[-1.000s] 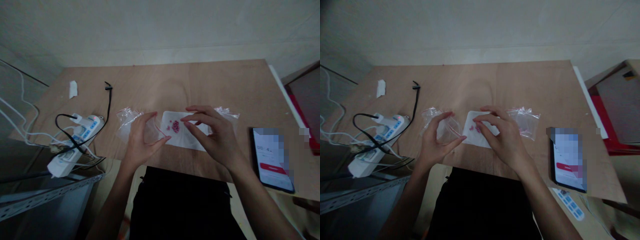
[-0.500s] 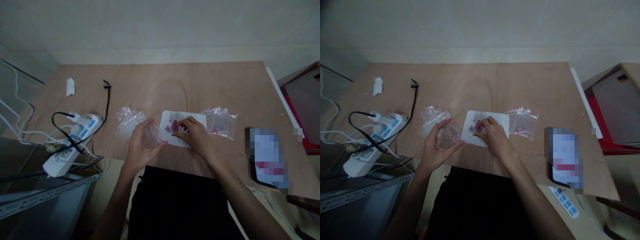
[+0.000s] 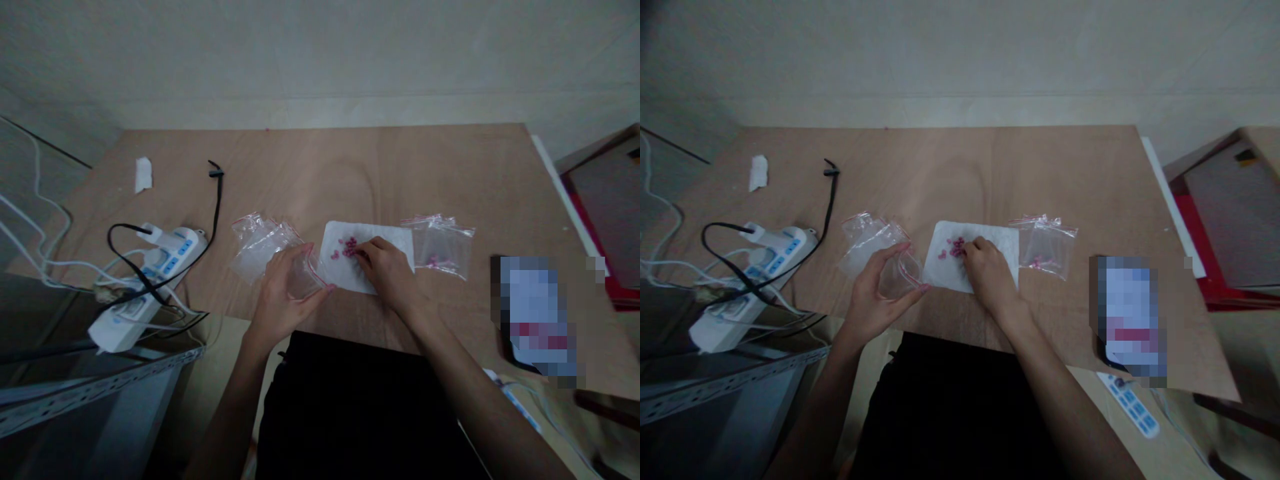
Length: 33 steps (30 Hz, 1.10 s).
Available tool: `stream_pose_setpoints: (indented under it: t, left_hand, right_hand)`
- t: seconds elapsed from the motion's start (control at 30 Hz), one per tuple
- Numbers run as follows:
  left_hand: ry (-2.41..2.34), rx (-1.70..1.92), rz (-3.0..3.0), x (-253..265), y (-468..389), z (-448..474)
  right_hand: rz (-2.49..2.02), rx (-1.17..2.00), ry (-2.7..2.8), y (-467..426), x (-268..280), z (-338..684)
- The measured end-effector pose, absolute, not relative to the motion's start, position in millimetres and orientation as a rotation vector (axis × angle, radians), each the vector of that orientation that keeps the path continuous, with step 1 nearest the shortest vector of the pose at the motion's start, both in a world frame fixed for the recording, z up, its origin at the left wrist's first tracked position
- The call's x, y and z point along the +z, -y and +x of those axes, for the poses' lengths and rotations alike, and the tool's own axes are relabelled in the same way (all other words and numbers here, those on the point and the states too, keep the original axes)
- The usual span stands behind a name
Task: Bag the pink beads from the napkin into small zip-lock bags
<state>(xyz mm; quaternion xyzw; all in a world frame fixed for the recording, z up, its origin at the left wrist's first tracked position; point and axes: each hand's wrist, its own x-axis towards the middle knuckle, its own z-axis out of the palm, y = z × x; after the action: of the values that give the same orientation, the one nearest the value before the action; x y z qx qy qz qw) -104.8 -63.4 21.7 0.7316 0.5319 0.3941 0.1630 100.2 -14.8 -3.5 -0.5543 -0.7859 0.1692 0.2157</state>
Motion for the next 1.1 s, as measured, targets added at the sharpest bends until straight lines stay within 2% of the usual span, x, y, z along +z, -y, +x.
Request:
stream_pose_setpoints:
  t: [0.3,0.6,1.1]
  left_hand:
    - [-1.507,1.126,2.091,23.3,61.2,-100.1]
    - [-1.387,1.186,1.987,31.8,58.8,-81.1]
    - [-1.275,1.345,1.700,20.7,59.8,-71.0]
  right_hand:
    - [-1.550,0.439,2.148,13.1,2.0,102.1]
    - [-1.186,0.787,1.991,40.1,88.9,88.2]
    - [-1.004,0.718,2.258,43.1,84.7,91.9]
